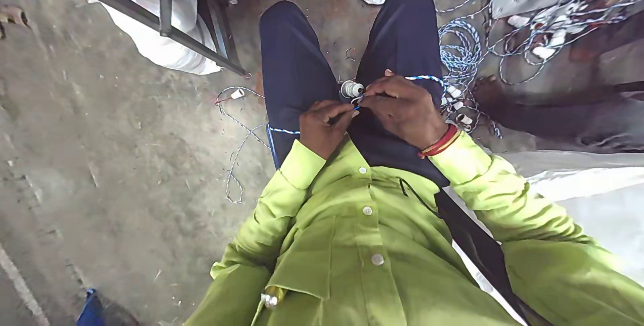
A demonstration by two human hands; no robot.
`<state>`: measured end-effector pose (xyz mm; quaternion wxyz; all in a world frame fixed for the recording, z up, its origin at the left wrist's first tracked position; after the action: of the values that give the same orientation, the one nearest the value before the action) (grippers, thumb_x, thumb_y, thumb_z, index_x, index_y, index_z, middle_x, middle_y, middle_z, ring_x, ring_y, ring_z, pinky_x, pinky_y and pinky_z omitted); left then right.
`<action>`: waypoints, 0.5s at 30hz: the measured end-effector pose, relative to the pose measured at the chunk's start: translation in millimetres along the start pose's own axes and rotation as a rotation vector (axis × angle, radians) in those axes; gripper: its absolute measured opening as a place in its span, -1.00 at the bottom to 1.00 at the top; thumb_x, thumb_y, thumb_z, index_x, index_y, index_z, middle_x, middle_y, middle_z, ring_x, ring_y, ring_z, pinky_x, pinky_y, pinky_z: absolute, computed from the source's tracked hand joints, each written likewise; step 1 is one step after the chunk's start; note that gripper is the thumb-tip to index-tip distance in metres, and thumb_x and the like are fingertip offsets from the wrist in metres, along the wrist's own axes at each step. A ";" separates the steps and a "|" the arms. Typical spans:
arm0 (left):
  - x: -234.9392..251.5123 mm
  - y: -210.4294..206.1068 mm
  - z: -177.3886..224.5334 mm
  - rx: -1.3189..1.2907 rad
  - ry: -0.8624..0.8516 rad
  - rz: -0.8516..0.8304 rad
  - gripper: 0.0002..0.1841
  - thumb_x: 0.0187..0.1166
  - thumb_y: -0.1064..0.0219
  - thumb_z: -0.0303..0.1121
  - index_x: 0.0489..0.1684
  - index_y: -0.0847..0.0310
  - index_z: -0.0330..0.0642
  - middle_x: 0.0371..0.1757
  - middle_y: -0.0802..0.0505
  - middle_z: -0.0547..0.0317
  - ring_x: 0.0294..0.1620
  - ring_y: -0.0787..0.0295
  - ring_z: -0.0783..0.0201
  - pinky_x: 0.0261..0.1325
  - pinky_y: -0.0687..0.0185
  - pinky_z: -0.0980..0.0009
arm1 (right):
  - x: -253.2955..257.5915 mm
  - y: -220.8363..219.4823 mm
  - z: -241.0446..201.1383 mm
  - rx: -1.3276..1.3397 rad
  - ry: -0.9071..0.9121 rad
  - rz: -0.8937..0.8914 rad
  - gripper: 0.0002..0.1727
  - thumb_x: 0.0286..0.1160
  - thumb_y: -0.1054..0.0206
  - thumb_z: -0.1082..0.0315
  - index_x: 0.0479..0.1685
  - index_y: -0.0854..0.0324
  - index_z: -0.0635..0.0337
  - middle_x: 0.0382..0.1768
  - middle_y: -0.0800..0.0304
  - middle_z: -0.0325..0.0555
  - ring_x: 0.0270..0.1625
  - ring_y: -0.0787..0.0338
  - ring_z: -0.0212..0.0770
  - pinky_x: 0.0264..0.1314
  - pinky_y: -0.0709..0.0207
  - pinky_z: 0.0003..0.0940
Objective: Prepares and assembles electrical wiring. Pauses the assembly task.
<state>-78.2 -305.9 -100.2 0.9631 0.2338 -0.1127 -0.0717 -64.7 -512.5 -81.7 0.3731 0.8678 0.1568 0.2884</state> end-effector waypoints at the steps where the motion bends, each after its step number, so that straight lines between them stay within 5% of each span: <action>1: -0.2 0.1 -1.2 -0.005 0.005 -0.012 -0.86 0.43 -0.56 -0.40 -0.17 -0.93 -0.24 -0.12 -0.95 0.00 -0.05 -0.90 0.23 0.10 -0.80 0.33 | 0.0 0.3 -0.1 0.009 0.001 -0.007 -0.80 0.62 -0.29 0.51 -0.08 -0.86 0.22 -0.08 -0.85 0.09 0.16 -0.84 0.05 0.58 -0.47 0.13; 15: 2.0 2.6 -1.7 -0.038 0.010 -0.170 -0.79 0.63 -0.31 -0.46 -0.02 -0.87 -0.32 0.01 -0.88 -0.09 0.08 -0.81 0.18 0.23 -0.69 0.29 | 2.6 2.2 0.9 0.036 -0.005 -0.047 -0.75 0.63 -0.24 0.55 -0.07 -0.88 0.19 -0.11 -0.82 0.10 0.15 -0.80 0.04 0.55 -0.48 0.03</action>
<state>-75.6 -303.2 -100.1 0.9582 0.2248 -0.0865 -0.1544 -62.0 -513.2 -79.6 0.3646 0.8710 0.1815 0.2747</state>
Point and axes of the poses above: each hand's wrist, its own x-axis towards the middle knuckle, its own y-axis out of the back of the hand, z = x × y, the point moved 1 cm from there along x, towards the middle knuckle
